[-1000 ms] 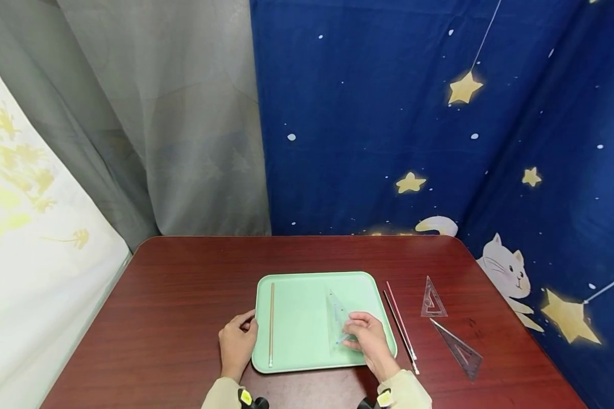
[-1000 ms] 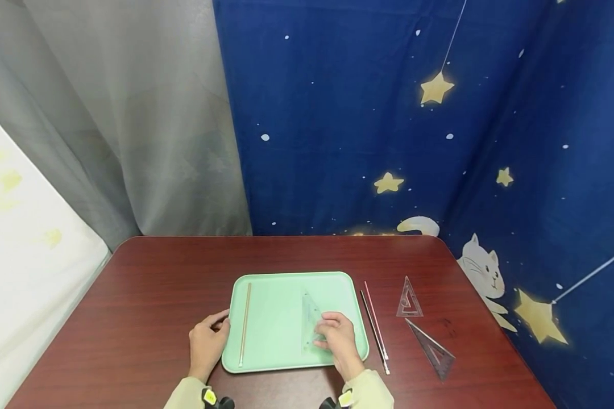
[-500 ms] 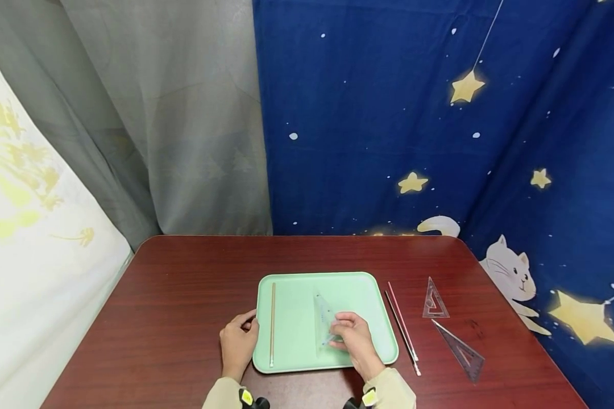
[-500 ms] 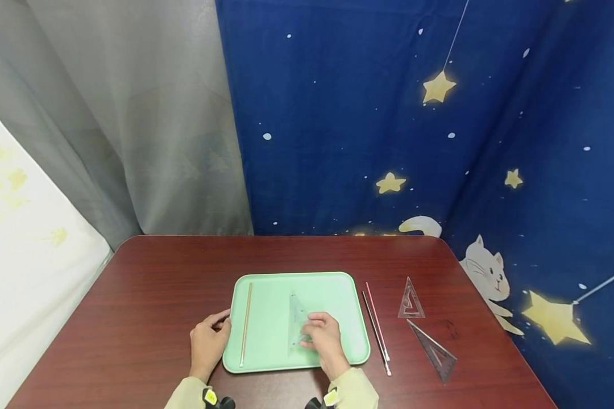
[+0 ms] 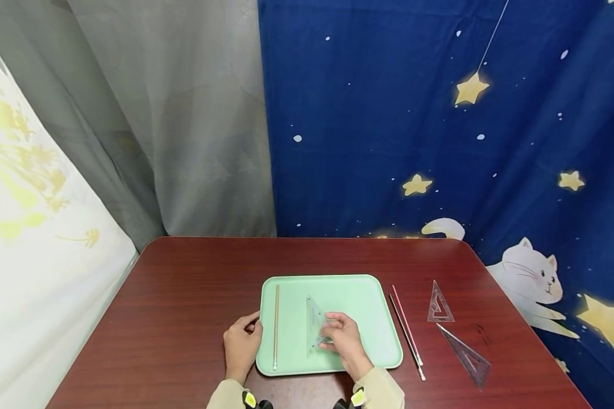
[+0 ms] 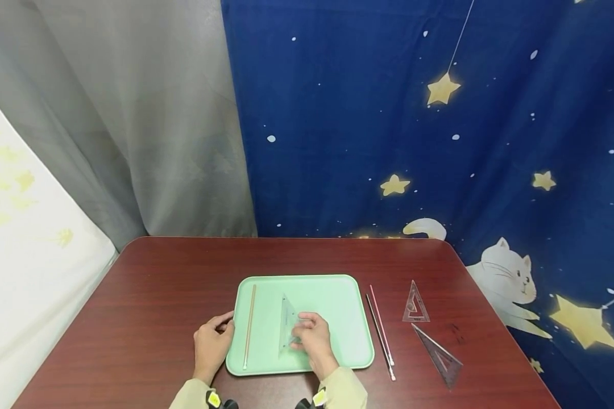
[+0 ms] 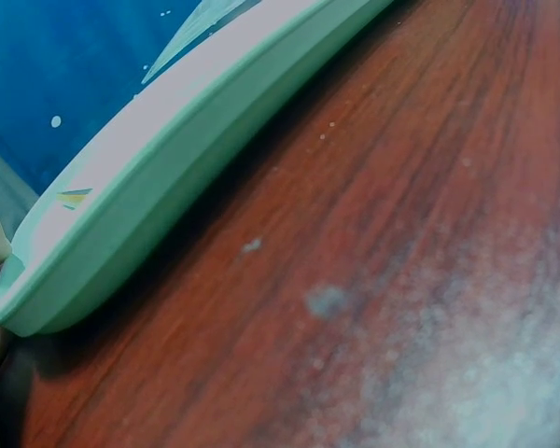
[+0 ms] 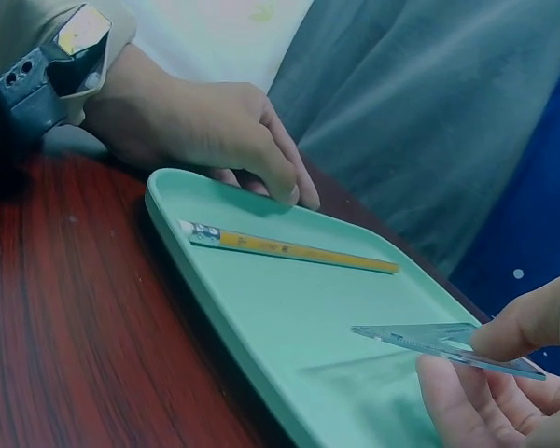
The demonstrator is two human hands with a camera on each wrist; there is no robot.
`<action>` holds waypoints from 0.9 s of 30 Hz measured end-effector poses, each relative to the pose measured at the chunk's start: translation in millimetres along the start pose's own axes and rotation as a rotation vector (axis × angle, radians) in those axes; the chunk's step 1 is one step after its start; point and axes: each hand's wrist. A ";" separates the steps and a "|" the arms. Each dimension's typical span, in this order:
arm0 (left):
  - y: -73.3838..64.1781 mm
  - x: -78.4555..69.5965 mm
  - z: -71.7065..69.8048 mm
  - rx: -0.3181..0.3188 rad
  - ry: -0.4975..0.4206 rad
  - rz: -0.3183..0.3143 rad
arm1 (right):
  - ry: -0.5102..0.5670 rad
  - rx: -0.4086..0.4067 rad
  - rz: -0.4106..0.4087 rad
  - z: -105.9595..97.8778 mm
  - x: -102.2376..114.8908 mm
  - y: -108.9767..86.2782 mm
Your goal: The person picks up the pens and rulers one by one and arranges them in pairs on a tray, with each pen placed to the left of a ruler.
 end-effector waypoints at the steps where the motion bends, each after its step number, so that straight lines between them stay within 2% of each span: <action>1: 0.2 -0.1 -0.2 -0.001 0.001 0.001 | 0.000 0.004 -0.001 2.2 0.1 0.1; 16: -0.3 0.4 -1.4 0.014 -0.010 -0.008 | 0.009 0.008 -0.006 28.6 -4.1 0.0; 27: 0.7 0.4 0.9 0.008 0.003 0.002 | -0.019 -0.002 -0.054 45.1 -6.8 -3.8</action>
Point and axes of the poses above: each hand's wrist, its own y-axis towards the middle knuckle, its own z-axis out of the palm, x = y × z, and after that the axes turned 11 degrees about -x, right-handed
